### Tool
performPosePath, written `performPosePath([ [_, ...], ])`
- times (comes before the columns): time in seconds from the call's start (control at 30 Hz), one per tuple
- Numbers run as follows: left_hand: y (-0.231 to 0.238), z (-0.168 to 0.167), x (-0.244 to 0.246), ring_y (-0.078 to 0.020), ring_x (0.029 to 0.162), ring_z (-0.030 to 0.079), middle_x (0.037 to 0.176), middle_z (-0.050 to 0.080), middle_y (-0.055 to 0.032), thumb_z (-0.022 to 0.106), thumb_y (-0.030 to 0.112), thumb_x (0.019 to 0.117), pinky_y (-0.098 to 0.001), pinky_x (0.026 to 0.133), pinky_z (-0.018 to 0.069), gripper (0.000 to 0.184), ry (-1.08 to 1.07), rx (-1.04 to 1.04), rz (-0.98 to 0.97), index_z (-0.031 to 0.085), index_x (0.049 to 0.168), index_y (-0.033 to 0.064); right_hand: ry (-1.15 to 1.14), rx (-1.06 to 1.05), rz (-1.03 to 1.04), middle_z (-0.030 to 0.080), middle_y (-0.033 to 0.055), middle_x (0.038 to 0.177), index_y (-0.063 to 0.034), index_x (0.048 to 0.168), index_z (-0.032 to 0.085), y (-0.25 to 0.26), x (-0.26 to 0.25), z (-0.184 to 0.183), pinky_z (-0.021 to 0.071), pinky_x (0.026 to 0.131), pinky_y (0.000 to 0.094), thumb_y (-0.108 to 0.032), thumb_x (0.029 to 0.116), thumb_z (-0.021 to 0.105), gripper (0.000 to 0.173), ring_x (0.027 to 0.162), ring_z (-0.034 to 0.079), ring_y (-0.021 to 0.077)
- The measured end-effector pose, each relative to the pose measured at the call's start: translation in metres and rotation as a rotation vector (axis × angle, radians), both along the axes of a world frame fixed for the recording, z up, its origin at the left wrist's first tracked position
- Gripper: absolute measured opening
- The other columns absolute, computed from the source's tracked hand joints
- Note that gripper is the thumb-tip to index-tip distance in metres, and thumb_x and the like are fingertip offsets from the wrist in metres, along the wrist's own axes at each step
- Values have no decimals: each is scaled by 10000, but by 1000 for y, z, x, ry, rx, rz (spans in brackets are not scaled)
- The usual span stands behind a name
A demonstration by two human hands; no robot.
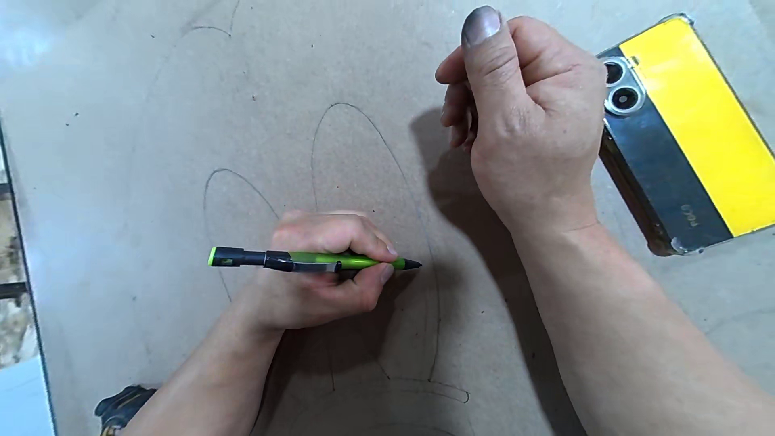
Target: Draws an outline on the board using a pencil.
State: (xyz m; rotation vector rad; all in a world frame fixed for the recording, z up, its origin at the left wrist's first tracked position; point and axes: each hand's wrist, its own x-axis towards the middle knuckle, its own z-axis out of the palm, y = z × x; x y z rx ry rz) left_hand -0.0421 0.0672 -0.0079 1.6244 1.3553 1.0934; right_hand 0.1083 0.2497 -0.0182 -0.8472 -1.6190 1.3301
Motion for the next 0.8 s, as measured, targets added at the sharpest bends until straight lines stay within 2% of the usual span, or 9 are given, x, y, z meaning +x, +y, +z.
performPosePath([
  [0.07,0,0,1,-118,761,718,881,743,-4,739,102,877,-273,664,637,49,10,-11,56,716,914,78,4,-7,0,638,-33,693,-109,874,682,0,0,0,538,496,252,-229,1102,478,329,587,630,83],
  [0.17,1,-1,4,-126,747,732,900,759,-11,756,130,885,-272,639,640,76,39,-17,253,716,941,96,9,-12,-2,640,-31,690,-108,871,683,0,0,0,533,490,253,-226,1101,482,327,578,625,84],
  [0.2,1,-1,4,-130,753,736,908,761,-14,760,130,883,-274,644,642,83,35,-16,268,717,946,98,9,-12,-3,640,-31,690,-109,869,681,0,0,0,527,488,253,-226,1101,481,328,577,622,85],
  [0.3,1,-1,-1,-128,758,725,894,750,-12,742,106,880,-276,654,637,69,5,-7,123,716,940,83,6,-12,-2,638,-33,692,-107,874,680,-1,0,1,531,492,250,-227,1101,482,325,579,623,82],
  [0.37,2,0,-2,-129,757,722,888,748,-12,740,99,879,-277,653,636,64,-2,-27,102,724,938,79,9,-9,-4,635,-31,690,-102,874,680,-1,0,1,533,493,249,-226,1102,482,326,580,623,83],
  [0.5,2,0,5,-132,709,728,909,763,-14,757,132,884,-273,597,635,87,27,-59,359,718,956,104,-8,4,-3,644,-37,704,-110,881,686,-1,0,1,536,499,248,-229,1102,479,325,590,630,76],
  [0.63,4,0,1,-135,732,723,900,754,-21,748,105,879,-280,629,634,62,2,-55,257,722,933,91,-11,2,-1,646,-36,710,-106,888,687,-1,1,1,538,496,246,-231,1104,475,327,592,631,77],
  [0.7,6,0,3,-129,704,724,905,761,-16,749,123,882,-271,592,631,68,16,-77,369,717,939,104,-7,3,-2,645,-36,706,-107,886,683,-1,1,1,542,495,246,-231,1105,477,325,588,632,77],
  [0.8,14,-4,-8,-170,707,733,923,758,-57,728,103,927,-304,599,646,88,-46,-39,463,692,997,63,-5,4,-1,642,-38,705,-106,895,684,-2,1,1,554,509,246,-235,1106,477,322,597,637,76],
])
